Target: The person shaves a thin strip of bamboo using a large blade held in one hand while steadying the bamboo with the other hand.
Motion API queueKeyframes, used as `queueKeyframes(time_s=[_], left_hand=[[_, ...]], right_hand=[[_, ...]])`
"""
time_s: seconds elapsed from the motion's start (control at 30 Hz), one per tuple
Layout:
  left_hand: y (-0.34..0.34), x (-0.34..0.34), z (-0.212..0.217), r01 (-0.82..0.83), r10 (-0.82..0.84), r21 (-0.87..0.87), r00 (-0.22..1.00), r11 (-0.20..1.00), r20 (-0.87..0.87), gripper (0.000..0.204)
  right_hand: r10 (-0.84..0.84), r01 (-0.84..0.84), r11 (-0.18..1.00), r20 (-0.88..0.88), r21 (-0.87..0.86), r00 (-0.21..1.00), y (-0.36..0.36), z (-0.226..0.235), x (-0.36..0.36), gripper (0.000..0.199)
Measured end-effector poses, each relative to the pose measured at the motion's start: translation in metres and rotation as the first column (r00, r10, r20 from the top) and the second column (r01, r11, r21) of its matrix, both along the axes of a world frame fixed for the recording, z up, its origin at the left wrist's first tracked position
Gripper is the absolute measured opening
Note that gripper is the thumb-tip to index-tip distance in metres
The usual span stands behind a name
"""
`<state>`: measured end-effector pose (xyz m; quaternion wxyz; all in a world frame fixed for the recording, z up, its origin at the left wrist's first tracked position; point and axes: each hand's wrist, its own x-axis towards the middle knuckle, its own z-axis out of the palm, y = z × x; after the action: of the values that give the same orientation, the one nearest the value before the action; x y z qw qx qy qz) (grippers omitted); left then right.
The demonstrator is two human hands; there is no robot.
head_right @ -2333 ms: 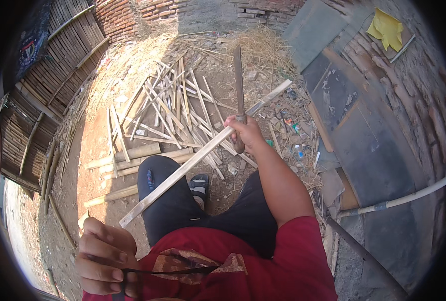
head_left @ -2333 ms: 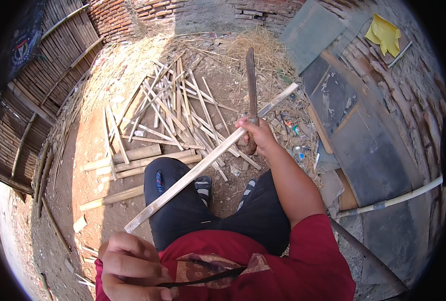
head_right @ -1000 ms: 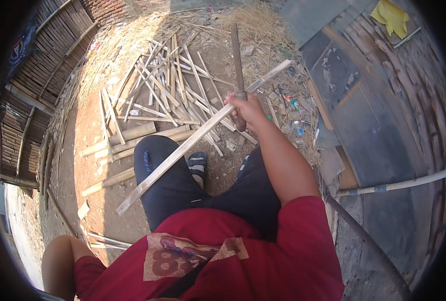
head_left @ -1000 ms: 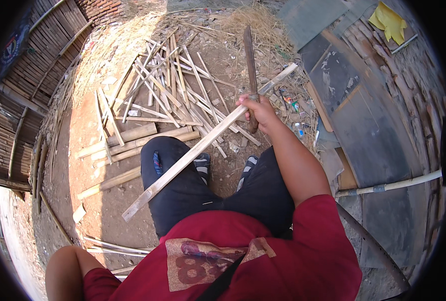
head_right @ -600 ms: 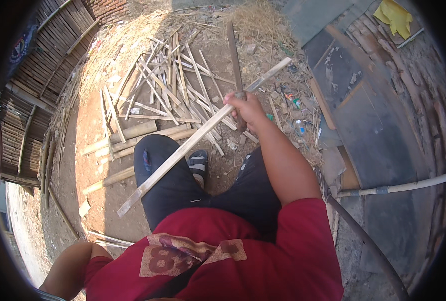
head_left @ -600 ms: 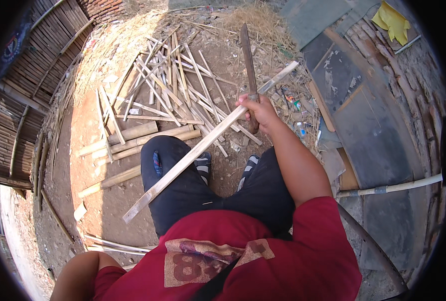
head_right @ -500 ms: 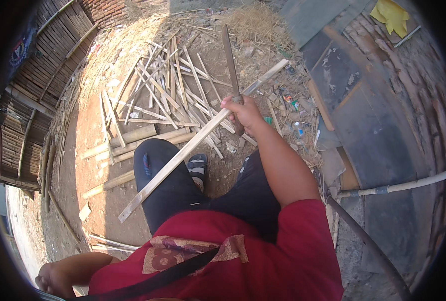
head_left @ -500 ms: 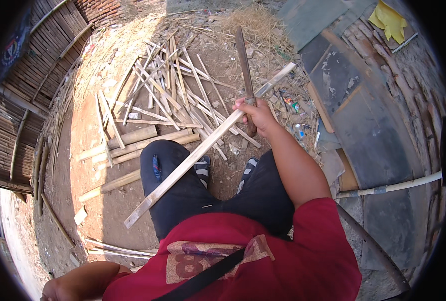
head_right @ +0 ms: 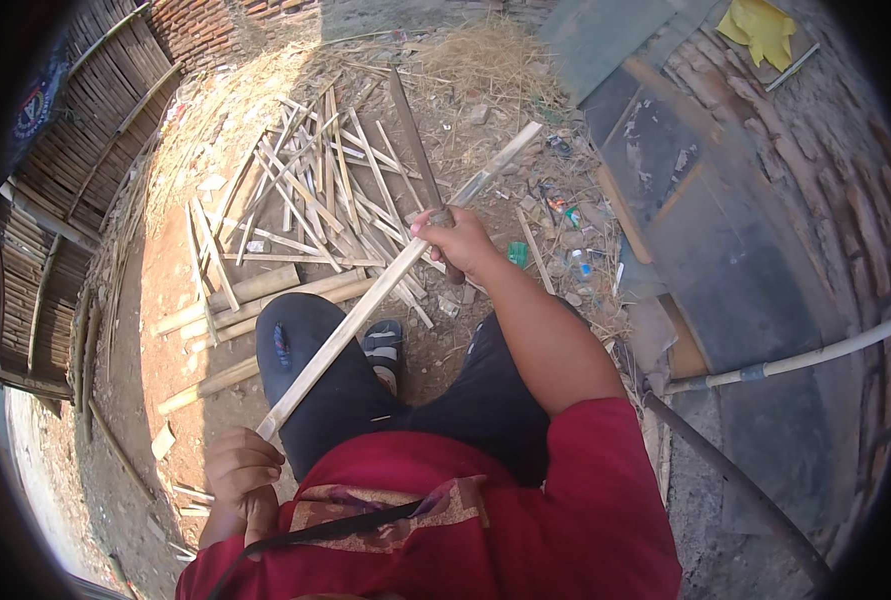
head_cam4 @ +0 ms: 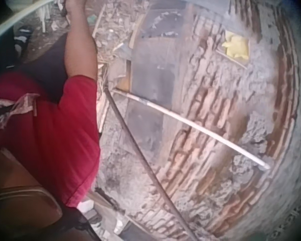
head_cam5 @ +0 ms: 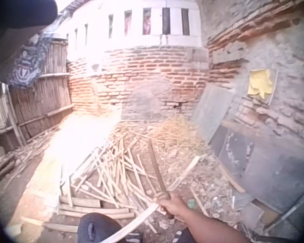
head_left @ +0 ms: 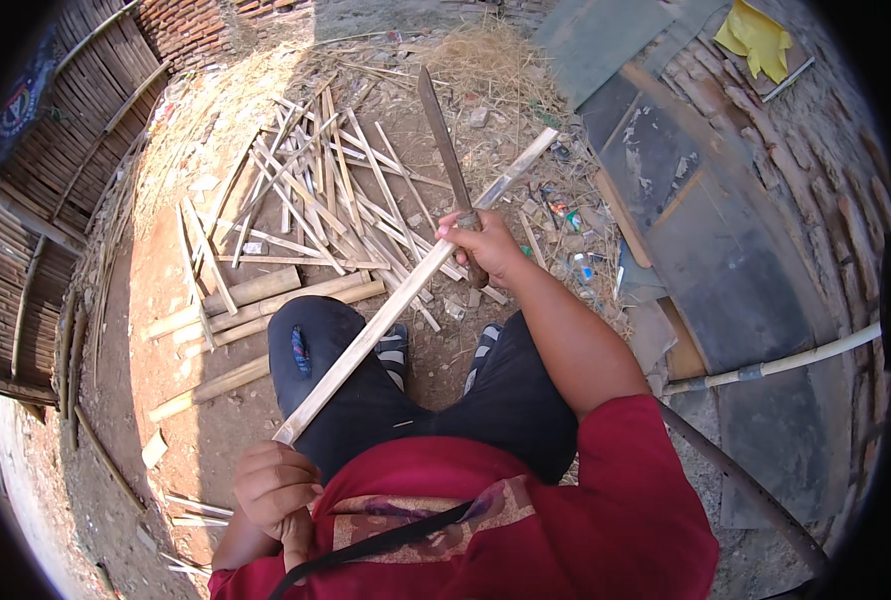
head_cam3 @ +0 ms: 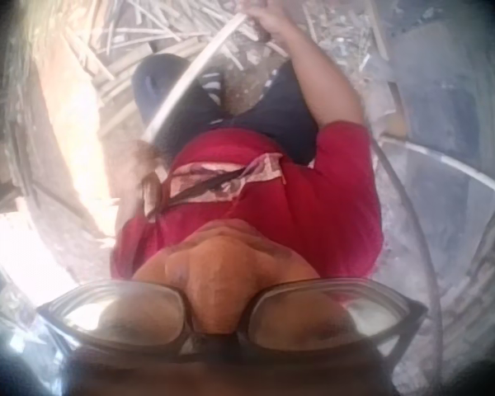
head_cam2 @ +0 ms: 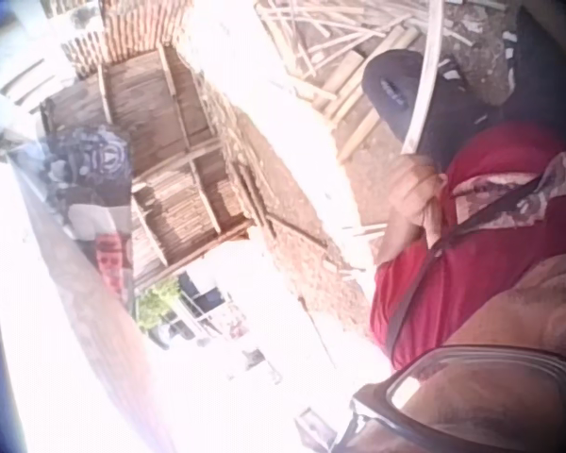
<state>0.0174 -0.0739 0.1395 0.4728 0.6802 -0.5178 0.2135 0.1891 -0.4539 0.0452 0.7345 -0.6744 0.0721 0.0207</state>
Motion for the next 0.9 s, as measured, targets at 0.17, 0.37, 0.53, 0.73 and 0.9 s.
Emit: queueKeyframes(time_s=[0.17,0.37,0.53,0.73,0.9], left_hand=[[0.001,0.021,-0.048,-0.602,0.672,0.471,0.740,0.645,0.027,0.075],[0.034,-0.007,-0.096,-0.502,0.875,0.763,0.454,0.408,-0.169,0.062],[0.026,-0.015,-0.102,-0.545,0.911,0.779,0.405,0.310,-0.079,0.049],[0.040,-0.009,-0.128,-0.587,0.899,0.701,0.395,0.405,-0.189,0.045],[0.034,0.006,-0.117,-0.555,0.904,0.724,0.355,0.408,-0.237,0.046]], right_hand=[[0.041,-0.041,0.999,0.015,-0.017,0.999,0.003,0.009,-0.009,0.022],[0.127,-0.144,0.985,0.164,0.097,0.978,0.021,0.031,0.003,0.024],[0.211,-0.206,0.978,0.190,-0.045,0.959,0.024,0.063,0.014,0.030],[0.319,0.074,0.784,0.501,-0.617,0.805,-0.003,0.066,0.020,0.044],[0.438,0.007,0.530,0.281,-0.848,0.854,-0.019,0.057,-0.018,0.041]])
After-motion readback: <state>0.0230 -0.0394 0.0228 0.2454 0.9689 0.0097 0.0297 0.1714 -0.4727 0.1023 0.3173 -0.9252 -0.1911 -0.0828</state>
